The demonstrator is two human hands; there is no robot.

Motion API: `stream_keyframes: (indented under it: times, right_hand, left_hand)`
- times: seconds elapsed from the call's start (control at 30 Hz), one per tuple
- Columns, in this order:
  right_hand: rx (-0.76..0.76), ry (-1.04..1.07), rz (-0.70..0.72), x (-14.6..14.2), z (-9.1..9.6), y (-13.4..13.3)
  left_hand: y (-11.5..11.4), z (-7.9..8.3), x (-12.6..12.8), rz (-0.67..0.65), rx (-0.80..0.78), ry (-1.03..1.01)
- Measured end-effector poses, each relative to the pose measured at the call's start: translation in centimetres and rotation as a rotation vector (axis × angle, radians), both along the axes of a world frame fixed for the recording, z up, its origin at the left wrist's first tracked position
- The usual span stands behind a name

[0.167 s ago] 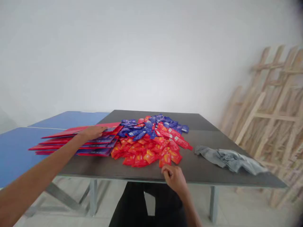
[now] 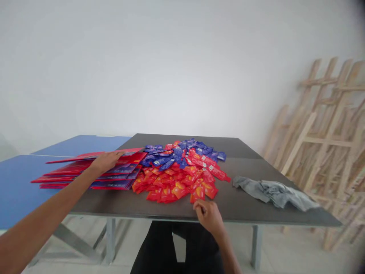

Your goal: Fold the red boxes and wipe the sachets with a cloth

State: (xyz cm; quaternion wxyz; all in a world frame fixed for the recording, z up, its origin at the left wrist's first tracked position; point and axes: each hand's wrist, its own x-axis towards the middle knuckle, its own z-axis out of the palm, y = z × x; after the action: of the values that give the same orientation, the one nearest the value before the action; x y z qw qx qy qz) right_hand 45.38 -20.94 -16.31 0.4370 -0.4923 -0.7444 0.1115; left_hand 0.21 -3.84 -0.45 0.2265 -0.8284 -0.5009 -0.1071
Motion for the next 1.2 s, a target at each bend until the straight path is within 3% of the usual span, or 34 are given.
stream_keyframes:
  times: [0.1,0.2,0.3,0.47,0.57,0.67,0.8,0.93,1.1,1.2]
  right_hand:
    - [-0.004,0.061,0.007,0.1,-0.4,0.1]
    - [-0.052,0.265,0.017,0.5,-0.5,0.3]
    - [-0.187,0.673,0.101,0.6,0.2,-0.2]
    - [-0.404,1.261,0.464,-1.5,2.9,-3.4]
    - [-0.383,1.453,0.390,-2.7,3.9,-5.9]
    - [-0.343,1.534,0.175,-2.6,3.6,-7.8]
    - [-0.273,1.592,-0.129,-0.5,2.4,-8.7]
    - [-0.134,1.491,-0.203,2.9,1.4,-8.3]
    - [0.006,1.412,-0.272,7.2,0.0,-8.1]
    - [0.039,1.364,-0.295,8.5,-0.7,-8.7]
  left_hand:
    - [-2.4,0.0,1.0,0.129,0.123,0.029]
    - [-5.0,-0.2,3.1,0.091,0.298,0.021]
    - [-8.0,-0.9,6.7,-0.142,0.416,0.010]
    - [-13.5,-3.4,14.4,-0.566,0.440,-0.023]
    - [-16.4,-5.7,18.6,-0.750,0.407,-0.106]
    - [-18.6,-7.6,21.7,-0.825,0.339,-0.154]
    - [-19.5,-8.2,23.7,-0.852,0.269,-0.066]
    - [-18.4,-6.6,22.4,-0.768,0.165,-0.005]
    - [-18.1,-3.7,18.7,-0.390,0.260,-0.526]
    - [-18.9,-2.8,17.8,-0.273,0.222,-0.769]
